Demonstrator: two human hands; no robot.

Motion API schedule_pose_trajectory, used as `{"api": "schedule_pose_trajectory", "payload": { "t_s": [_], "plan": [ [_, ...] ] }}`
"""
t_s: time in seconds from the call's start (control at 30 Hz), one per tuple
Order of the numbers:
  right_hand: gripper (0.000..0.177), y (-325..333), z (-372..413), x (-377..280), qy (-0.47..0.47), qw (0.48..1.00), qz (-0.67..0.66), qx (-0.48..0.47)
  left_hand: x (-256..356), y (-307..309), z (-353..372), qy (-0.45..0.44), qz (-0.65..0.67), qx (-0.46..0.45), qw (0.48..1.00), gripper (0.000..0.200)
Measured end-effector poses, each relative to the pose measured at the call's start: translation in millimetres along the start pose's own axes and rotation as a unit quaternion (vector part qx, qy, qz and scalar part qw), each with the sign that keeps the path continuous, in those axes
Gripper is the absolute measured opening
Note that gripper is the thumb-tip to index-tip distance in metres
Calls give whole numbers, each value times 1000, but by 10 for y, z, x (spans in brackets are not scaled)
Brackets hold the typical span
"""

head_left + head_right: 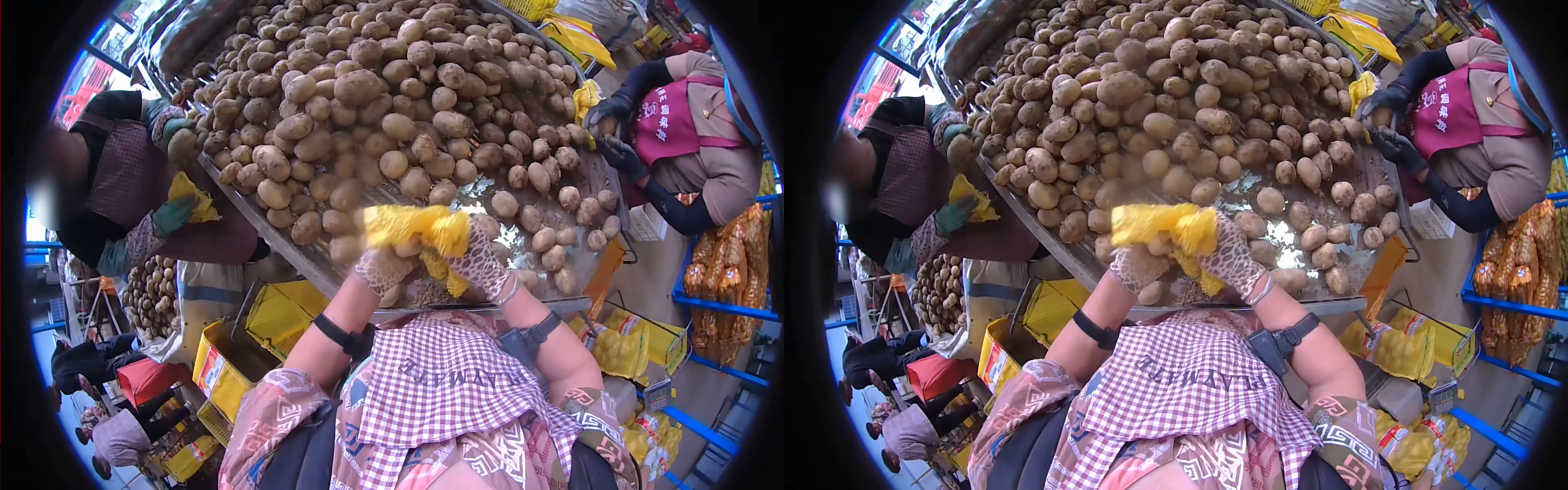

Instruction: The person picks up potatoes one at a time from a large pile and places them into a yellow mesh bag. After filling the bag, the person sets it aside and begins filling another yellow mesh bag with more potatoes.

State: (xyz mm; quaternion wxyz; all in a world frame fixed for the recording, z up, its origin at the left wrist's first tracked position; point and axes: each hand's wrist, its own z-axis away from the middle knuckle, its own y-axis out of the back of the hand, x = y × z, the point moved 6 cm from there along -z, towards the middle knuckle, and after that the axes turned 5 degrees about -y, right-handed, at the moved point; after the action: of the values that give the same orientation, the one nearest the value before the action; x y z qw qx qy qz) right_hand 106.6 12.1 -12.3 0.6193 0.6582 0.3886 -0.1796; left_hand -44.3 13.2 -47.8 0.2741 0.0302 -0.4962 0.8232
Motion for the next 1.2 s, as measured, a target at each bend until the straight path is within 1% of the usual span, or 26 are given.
{"api": "schedule_pose_trajectory", "payload": {
  "t_s": [0.03,0.07,0.1,0.13,0.17,0.2,0.23,0.27,0.3,0.33,0.37,0.4,0.43,0.47,0.53,0.57,0.6,0.63,0.67,0.73,0.8,0.93,1.0,1.07,1.13,1.2],
  "plan": [
    [52,66,-71,160,-154,982,-109,-20,-14,-90,58,79,42,-124,988,47],
    [52,86,-78,281,-306,927,-214,-37,-1,-158,176,156,80,-246,953,51],
    [52,126,-48,321,-309,897,-316,-1,5,-92,160,153,117,-227,955,51],
    [52,91,-39,297,-305,899,-314,-9,30,-154,182,143,120,-227,956,51],
    [50,131,-45,183,-215,954,-209,12,74,-204,185,109,127,-163,972,52],
    [49,152,-15,29,-120,987,-100,37,110,-211,191,76,133,-98,983,53],
    [45,277,-15,-485,-2,988,-141,58,110,-202,200,77,165,-64,981,51],
    [44,200,-58,-754,131,986,-100,4,141,-345,89,-34,75,-324,943,41],
    [45,172,-43,-742,141,988,-69,6,114,-92,52,-170,-247,-289,909,37],
    [46,124,-8,-694,151,988,-38,7,192,-151,210,-282,-539,-215,764,34],
    [47,20,-20,-507,82,996,-7,-28,265,-180,255,-293,-531,-237,759,33],
    [47,-62,-13,-324,12,997,25,-66,198,-187,282,-252,-538,-243,767,32],
    [45,19,10,-276,-66,996,-41,-50,236,-70,343,-80,-215,-194,954,32],
    [45,13,-24,-341,-60,996,-41,-58,185,5,430,101,147,-119,977,36],
    [48,34,39,-804,205,978,-29,-36,225,3,469,30,155,-191,969,41],
    [47,10,58,-1017,259,962,66,-64,277,21,478,-84,-71,-154,982,42],
    [47,-77,71,-920,262,961,62,-66,262,83,595,-67,-35,-97,992,45],
    [45,-183,-2,-509,93,993,-42,-67,222,174,578,9,92,-66,993,44],
    [44,-291,-27,-93,-80,984,-141,-72,182,288,551,81,222,-35,971,43],
    [40,-294,-17,479,-268,948,-165,-44,277,440,610,29,179,-51,982,45],
    [42,-120,-29,426,-265,932,-248,6,354,384,736,0,160,-72,984,52],
    [44,54,-13,232,-286,923,-256,-11,382,615,835,6,163,-20,986,52],
    [44,57,71,378,-279,909,-310,-26,571,748,1038,-25,152,-18,988,50],
    [46,146,217,531,-315,888,-335,9,807,1078,1278,-84,162,17,983,46],
    [46,229,384,671,-335,875,-347,45,1002,1311,1511,-96,227,34,969,45],
    [46,269,504,808,-356,859,-361,69,1082,1569,1587,-113,226,29,967,45]
  ]
}}
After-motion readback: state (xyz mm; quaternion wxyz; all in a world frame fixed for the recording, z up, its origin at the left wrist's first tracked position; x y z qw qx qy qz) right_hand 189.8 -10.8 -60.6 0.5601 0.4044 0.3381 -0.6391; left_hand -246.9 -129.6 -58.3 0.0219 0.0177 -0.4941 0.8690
